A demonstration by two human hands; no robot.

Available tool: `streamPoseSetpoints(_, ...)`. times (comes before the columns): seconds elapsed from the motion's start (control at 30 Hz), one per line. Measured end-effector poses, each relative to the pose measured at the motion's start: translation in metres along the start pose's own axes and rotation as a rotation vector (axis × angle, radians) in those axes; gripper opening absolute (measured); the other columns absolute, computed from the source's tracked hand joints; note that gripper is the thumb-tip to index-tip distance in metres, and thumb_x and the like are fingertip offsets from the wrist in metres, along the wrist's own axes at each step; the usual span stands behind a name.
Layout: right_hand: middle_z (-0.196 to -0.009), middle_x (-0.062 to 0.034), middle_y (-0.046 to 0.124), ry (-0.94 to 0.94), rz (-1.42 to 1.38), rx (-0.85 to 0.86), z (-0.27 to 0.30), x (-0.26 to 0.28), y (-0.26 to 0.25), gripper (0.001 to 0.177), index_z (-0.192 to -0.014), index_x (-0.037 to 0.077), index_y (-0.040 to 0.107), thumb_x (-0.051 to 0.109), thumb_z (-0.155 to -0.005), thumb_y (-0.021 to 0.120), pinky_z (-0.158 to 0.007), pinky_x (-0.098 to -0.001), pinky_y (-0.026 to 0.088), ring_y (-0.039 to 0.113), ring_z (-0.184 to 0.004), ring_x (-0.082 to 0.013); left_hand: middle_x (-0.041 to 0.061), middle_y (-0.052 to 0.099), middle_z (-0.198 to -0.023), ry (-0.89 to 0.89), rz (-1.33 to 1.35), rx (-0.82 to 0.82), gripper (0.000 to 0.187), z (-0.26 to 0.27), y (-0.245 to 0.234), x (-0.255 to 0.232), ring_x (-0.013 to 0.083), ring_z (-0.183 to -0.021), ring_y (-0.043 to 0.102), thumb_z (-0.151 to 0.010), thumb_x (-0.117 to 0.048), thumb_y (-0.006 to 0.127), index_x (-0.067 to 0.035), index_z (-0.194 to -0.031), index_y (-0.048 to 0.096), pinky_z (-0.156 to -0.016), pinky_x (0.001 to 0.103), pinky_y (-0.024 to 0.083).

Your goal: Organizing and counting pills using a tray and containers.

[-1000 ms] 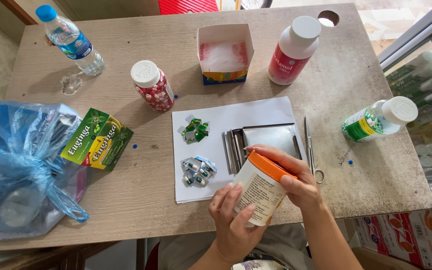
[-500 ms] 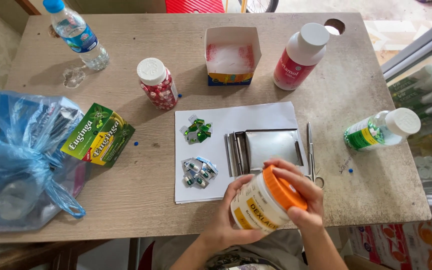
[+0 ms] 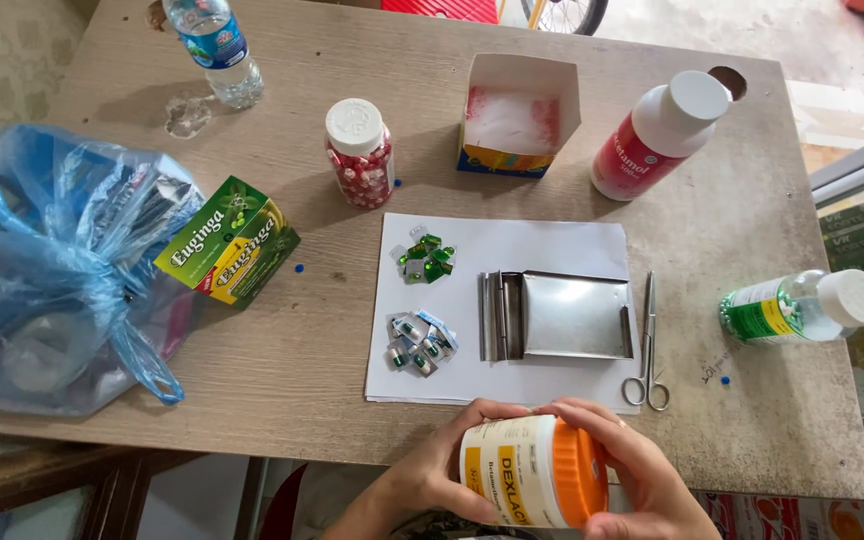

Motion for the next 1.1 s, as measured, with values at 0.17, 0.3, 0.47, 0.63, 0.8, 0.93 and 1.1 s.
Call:
streamPoseSetpoints(0.17,-0.156,-0.0298,0.043,-0.203,0.034,-0.033,0.004,-0.010,0.000,0.084,-0.152,0.003,0.048,0.033,-0.085,0.087,-0.119,-0.0565,0.041,0.044,-0.149,-0.0456,0.013,0.060,-0.132,0.003,0.098,0.010,0.103,-0.007,-0.013,0.013,0.0277,-0.127,0.060,-0.061,-0.009,0.081,-0.005,-0.156,0.039,-0.114,0.044,0.050)
streamPoseSetpoints(0.3,-0.154,-0.0306,0.044,-0.339,0.083,-0.078,0.005,-0.009,0.003,0.078,-0.152,0.006,0.050,0.030,-0.087,0.086,-0.119,-0.0582,0.042,0.043,-0.149,-0.0480,0.011,0.061,-0.131,0.052,0.016,0.043,0.102,-0.014,-0.018,0.008,0.0253,-0.127,0.059,-0.063,-0.008,0.082,-0.006,-0.156,0.039,-0.113,0.041,0.049)
streamPoseSetpoints(0.47,-0.152,-0.0300,0.047,-0.426,0.092,-0.199,0.003,-0.007,0.009,0.073,-0.150,0.008,0.052,0.028,-0.088,0.084,-0.117,-0.0595,0.045,0.047,-0.147,-0.0476,0.012,0.061,-0.131,0.082,0.038,0.018,0.099,-0.022,-0.023,0.009,0.0261,-0.126,0.060,-0.064,-0.010,0.081,-0.005,-0.155,0.043,-0.113,0.042,0.050)
streamPoseSetpoints(0.63,-0.144,-0.0238,0.053,-0.493,0.218,-0.248,0.003,-0.021,-0.001,0.061,-0.145,0.011,0.054,0.023,-0.090,0.077,-0.114,-0.0573,0.050,0.055,-0.140,-0.0426,0.011,0.059,-0.132,0.104,0.046,0.008,0.098,-0.024,-0.028,0.009,0.0253,-0.126,0.060,-0.065,-0.011,0.080,-0.006,-0.156,0.043,-0.114,0.040,0.049)
streamPoseSetpoints(0.8,-0.140,-0.0224,0.050,-0.420,0.255,-0.237,0.004,-0.038,-0.009,0.053,-0.143,0.012,0.052,0.017,-0.093,0.071,-0.111,-0.0577,0.047,0.054,-0.139,-0.0409,0.011,0.059,-0.131,0.105,0.124,0.024,0.098,-0.026,-0.030,0.014,0.0257,-0.125,0.060,-0.064,-0.013,0.079,-0.006,-0.155,0.043,-0.115,0.043,0.050)
streamPoseSetpoints(0.93,-0.141,-0.0229,0.051,-0.435,0.271,-0.302,0.000,-0.021,0.005,0.060,-0.142,0.012,0.053,0.022,-0.088,0.077,-0.112,-0.0562,0.049,0.055,-0.138,-0.0398,0.011,0.059,-0.133,0.111,0.141,0.037,0.097,-0.026,-0.029,0.010,0.0261,-0.128,0.059,-0.065,-0.011,0.078,-0.006,-0.156,0.044,-0.117,0.043,0.048)
streamPoseSetpoints(1.1,-0.142,-0.0265,0.054,-0.489,0.342,-0.391,-0.001,-0.011,0.011,0.070,-0.141,0.012,0.058,0.031,-0.079,0.085,-0.111,-0.0506,0.052,0.057,-0.137,-0.0387,0.011,0.060,-0.130,0.094,0.170,0.009,0.100,-0.027,-0.026,0.007,0.0278,-0.126,0.060,-0.058,-0.007,0.075,-0.007,-0.152,0.043,-0.115,0.044,0.049)
Point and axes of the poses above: each hand's wrist, its own z-axis away from the middle knuckle, its own y-axis out of the palm, x = y × z, the point moved 2 cm from there along -z, towards the middle knuckle
